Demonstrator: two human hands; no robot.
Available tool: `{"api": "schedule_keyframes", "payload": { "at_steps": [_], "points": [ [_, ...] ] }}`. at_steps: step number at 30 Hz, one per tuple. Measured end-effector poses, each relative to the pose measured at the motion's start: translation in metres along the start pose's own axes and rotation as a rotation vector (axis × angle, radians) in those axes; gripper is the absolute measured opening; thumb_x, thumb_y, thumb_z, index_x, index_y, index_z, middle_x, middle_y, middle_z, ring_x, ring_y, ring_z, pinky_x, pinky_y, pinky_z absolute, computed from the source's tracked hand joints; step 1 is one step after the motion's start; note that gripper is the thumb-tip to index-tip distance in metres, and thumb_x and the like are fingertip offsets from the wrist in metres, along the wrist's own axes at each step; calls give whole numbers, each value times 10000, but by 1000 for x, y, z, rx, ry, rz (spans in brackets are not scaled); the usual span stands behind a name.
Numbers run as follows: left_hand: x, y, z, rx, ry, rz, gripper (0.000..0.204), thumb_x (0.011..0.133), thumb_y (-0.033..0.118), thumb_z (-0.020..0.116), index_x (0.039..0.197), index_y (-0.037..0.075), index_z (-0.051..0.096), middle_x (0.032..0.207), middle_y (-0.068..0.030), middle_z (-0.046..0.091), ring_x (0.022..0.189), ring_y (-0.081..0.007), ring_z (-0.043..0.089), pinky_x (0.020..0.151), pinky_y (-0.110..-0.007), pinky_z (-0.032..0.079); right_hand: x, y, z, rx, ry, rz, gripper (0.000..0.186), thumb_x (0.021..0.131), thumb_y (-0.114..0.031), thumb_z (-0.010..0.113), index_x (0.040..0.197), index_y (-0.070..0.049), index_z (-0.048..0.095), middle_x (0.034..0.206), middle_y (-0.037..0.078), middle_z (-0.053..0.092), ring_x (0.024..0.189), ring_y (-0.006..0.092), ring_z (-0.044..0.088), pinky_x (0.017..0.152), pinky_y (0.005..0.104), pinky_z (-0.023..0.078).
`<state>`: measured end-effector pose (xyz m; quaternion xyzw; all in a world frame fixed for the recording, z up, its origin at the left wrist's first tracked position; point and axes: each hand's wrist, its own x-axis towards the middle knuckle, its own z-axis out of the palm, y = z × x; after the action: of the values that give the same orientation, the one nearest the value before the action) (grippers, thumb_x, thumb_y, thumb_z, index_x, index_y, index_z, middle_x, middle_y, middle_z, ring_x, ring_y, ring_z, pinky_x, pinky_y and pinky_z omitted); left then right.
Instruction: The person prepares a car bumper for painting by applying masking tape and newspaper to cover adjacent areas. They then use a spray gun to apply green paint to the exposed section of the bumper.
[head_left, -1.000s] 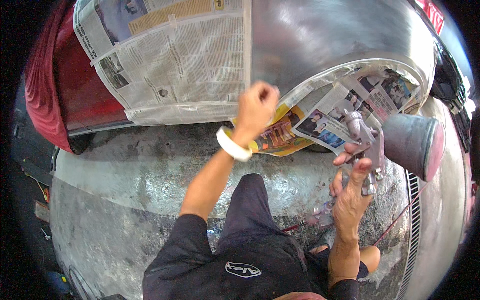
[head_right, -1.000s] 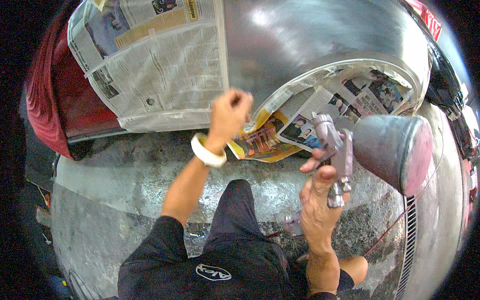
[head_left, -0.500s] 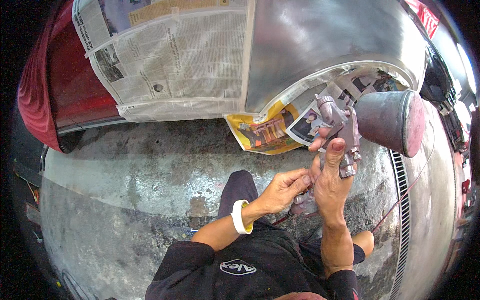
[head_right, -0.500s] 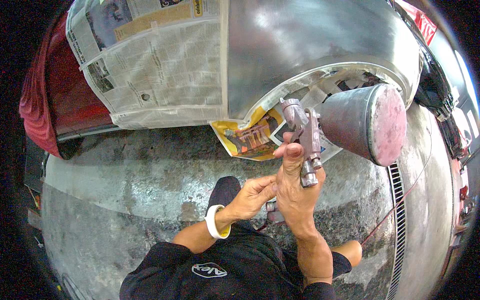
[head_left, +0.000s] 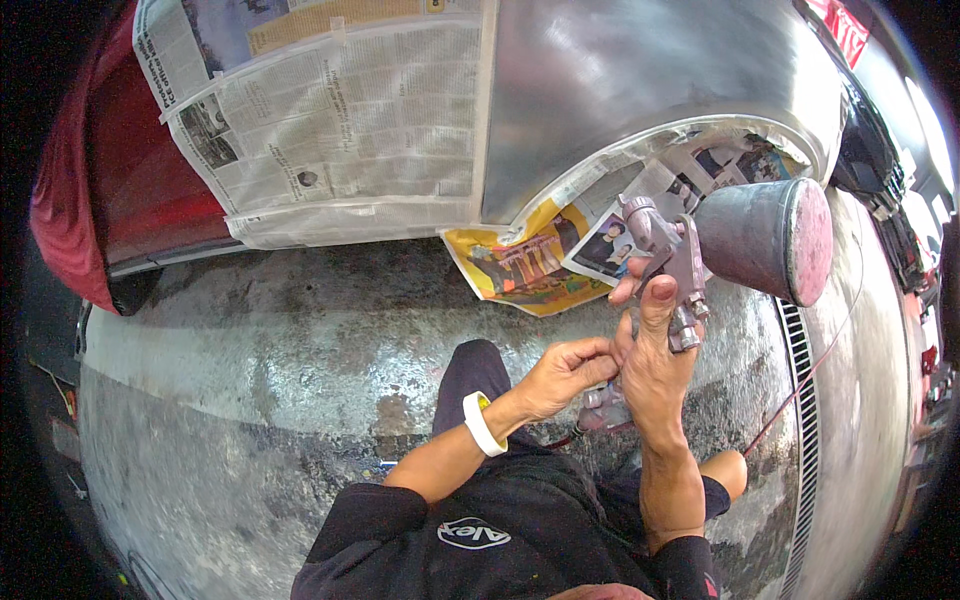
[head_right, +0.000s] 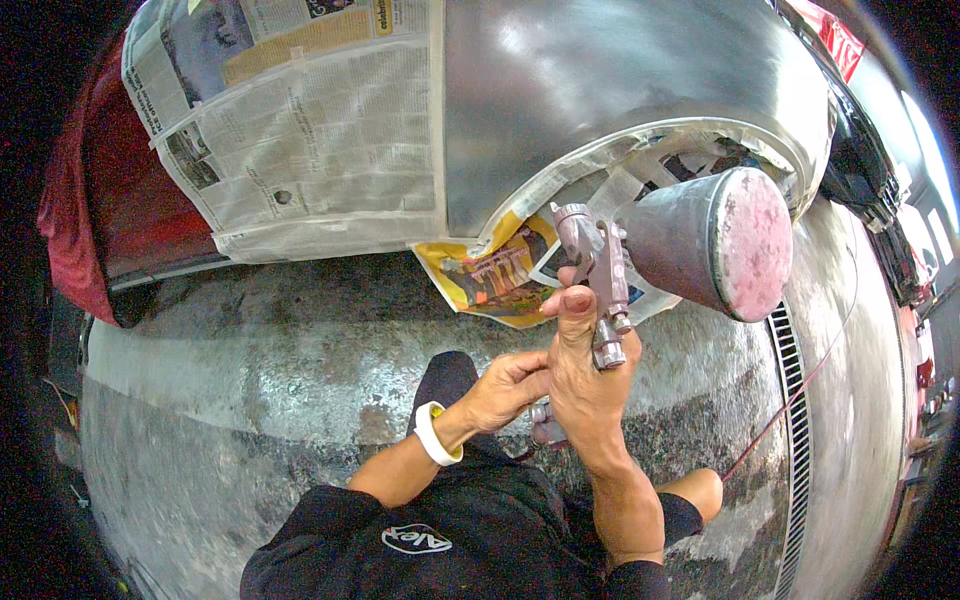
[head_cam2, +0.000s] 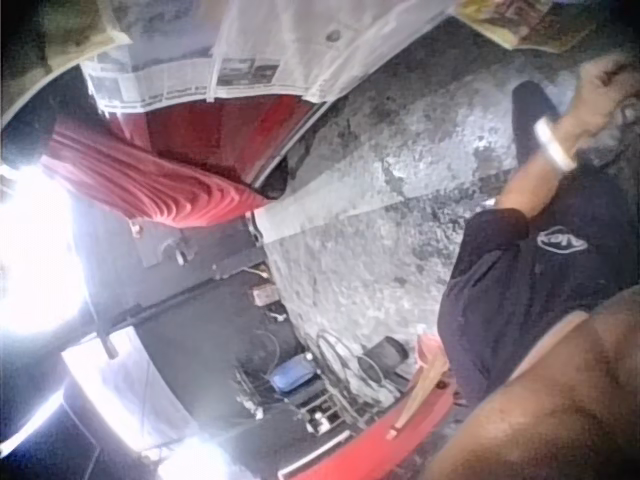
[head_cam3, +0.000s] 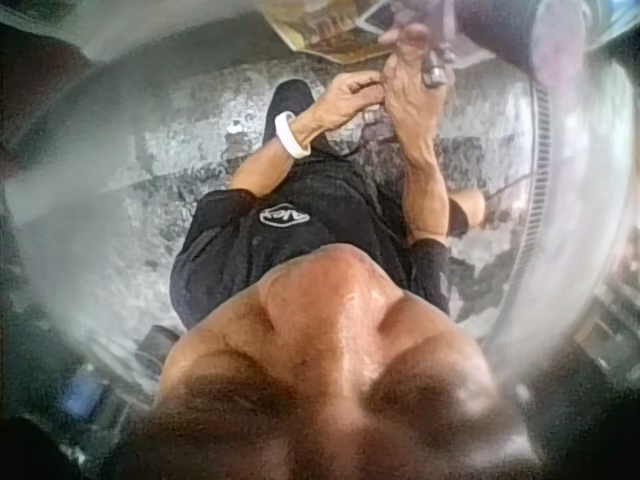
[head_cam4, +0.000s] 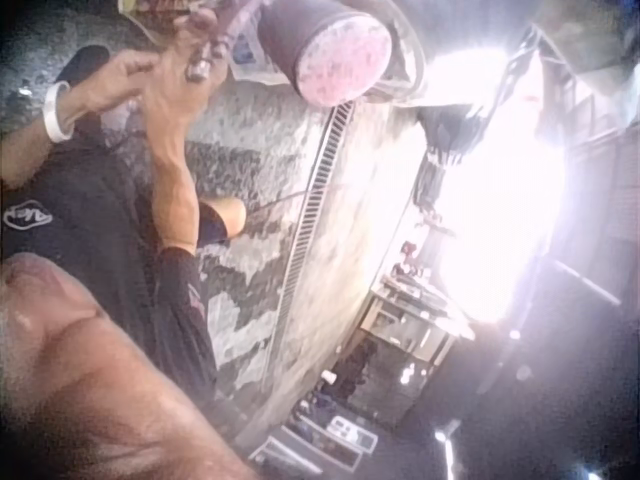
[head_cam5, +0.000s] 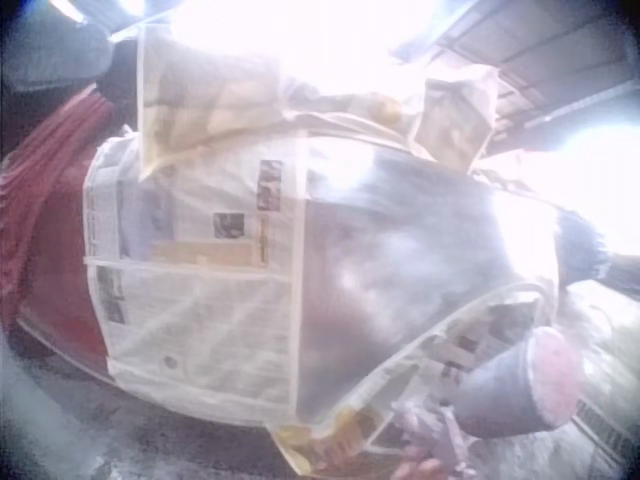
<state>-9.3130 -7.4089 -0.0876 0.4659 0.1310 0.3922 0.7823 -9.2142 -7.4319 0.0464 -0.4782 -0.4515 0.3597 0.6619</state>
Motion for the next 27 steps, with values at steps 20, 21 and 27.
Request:
{"api": "schedule_keyframes", "payload": {
  "at_steps": [20, 21, 27],
  "points": [
    [0, -6, -3, -86, 0, -38, 296, 1033, 222, 650, 1218, -8, 667, 1114, -9, 676, 1021, -80, 598, 909, -250, 492, 6, 14, -3, -94, 19, -24, 571, 1010, -549, 578, 1191, -8, 615, 870, 23, 641, 480, 18, 430, 426, 201, 304],
    [0, -5, -2, -105, -1, -55, 293, 1030, 217, 655, 1216, -9, 667, 1115, -9, 676, 1026, -84, 599, 913, -252, 492, 5, 16, -4, -99, 25, -19, 572, 1007, -550, 582, 1192, -10, 616, 869, 22, 642, 481, 18, 429, 427, 201, 302],
    [1, -16, -8, -80, 4, -3, 255, 1012, 162, 675, 1200, -10, 669, 1107, -12, 681, 1045, -90, 609, 941, -263, 497, 5, 17, -5, -97, 23, -14, 533, 1005, -522, 608, 1184, -20, 629, 867, 11, 634, 498, 4, 409, 441, 196, 289]
  ]
}}
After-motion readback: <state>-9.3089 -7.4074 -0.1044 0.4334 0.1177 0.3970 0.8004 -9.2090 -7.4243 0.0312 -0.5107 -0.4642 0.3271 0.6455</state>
